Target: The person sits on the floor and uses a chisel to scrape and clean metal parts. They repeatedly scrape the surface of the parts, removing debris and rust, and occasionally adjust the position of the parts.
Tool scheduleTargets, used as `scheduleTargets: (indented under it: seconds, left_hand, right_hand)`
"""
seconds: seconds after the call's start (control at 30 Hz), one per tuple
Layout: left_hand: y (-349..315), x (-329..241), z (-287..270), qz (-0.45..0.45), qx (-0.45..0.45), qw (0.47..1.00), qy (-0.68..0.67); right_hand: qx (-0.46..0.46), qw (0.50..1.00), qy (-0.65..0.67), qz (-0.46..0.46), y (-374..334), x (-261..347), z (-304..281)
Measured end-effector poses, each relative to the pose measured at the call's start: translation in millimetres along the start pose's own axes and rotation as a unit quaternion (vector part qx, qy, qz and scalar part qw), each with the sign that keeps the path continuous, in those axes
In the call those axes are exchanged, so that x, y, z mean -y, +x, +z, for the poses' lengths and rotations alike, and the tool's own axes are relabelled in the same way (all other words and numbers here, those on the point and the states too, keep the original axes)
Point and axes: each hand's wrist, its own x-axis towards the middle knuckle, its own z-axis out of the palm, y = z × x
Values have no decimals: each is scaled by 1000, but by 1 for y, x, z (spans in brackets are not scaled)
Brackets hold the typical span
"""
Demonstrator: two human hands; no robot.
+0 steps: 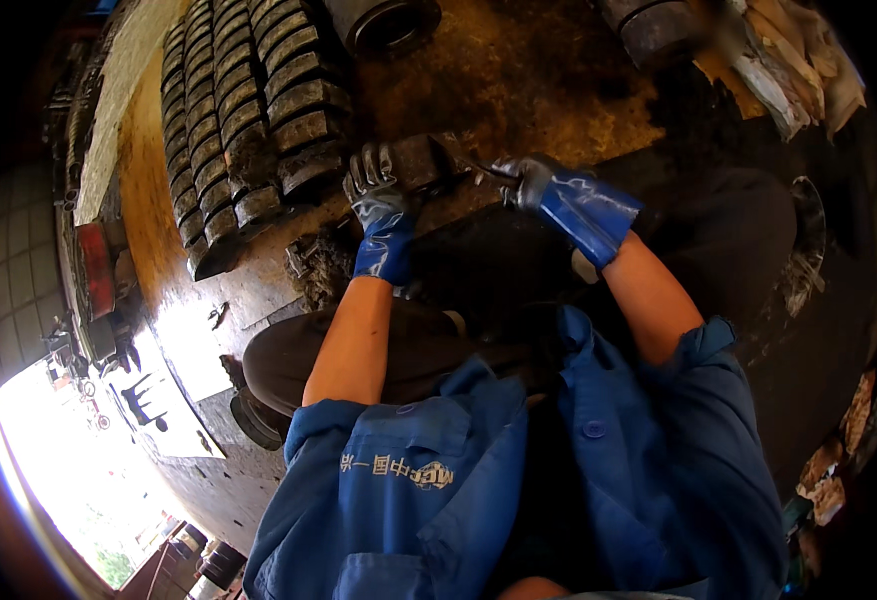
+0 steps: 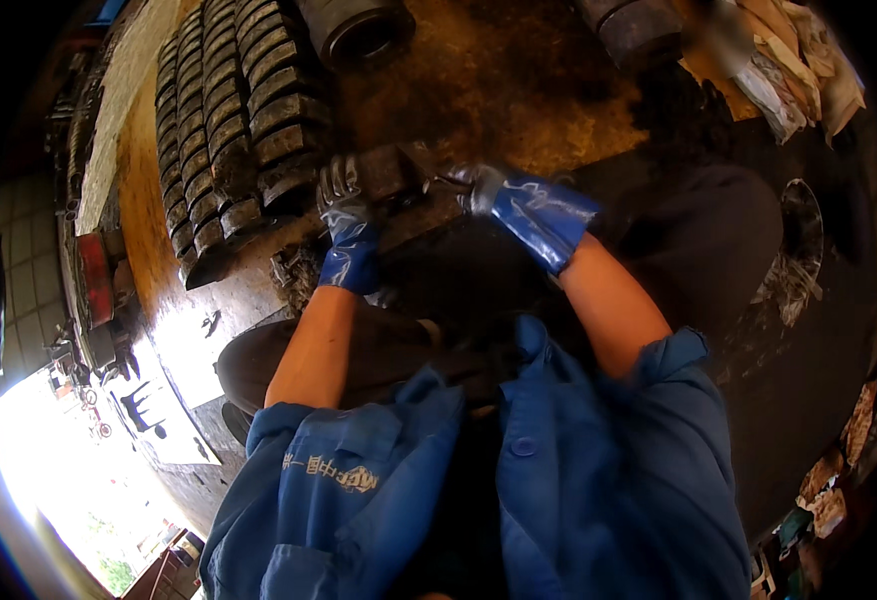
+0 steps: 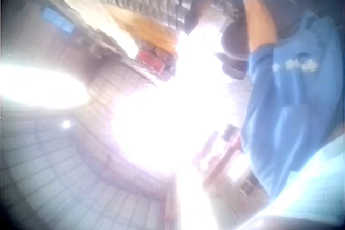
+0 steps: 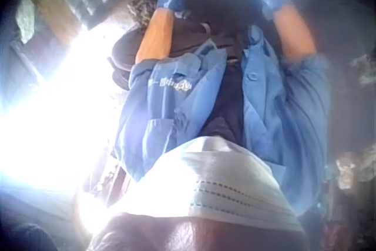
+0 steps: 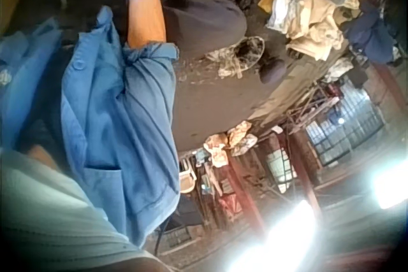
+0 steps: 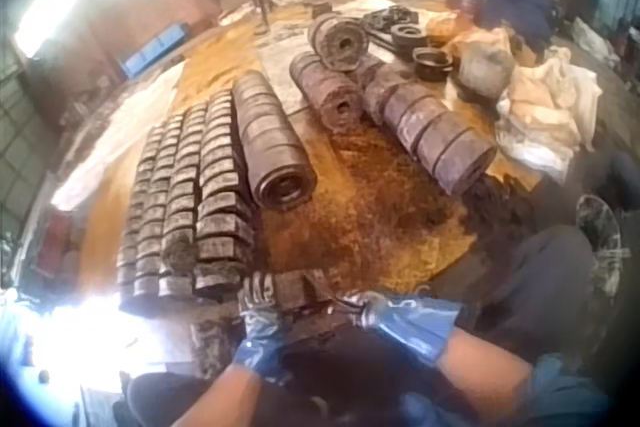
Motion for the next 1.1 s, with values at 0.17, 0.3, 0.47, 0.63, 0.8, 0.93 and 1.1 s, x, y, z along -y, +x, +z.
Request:
scheduleTargets:
  seconds: [0.17, 0.3, 0.47, 0.63, 0.8, 0.93, 1.1]
  left_hand:
    - [-7, 12, 9, 1, -20, 1000, -9]
    - [-3, 0, -1, 0, -1, 1000, 5]
    - [-4, 10, 4, 1, 7, 1000, -20]
    - [-13, 17, 10, -20, 39, 999, 7]
    - [-5, 17, -1, 0, 7, 999, -33]
    - [-14, 30, 0, 0, -16, 998, -56]
    - [-27, 47, 30, 1, -38, 998, -52]
  right_hand:
    - [23, 996, 83, 15, -10, -11, -1]
    - [2, 1000, -17, 7, 16, -14, -10]
    - [50, 956, 282, 64, 25, -74, -28]
    - [29, 989, -139, 45, 28, -36, 9]
    - [15, 998, 48, 36, -52, 1, 32]
    - [-23, 993, -115, 20, -65, 61, 69]
    - [-7, 991, -132, 13, -56, 82, 81]
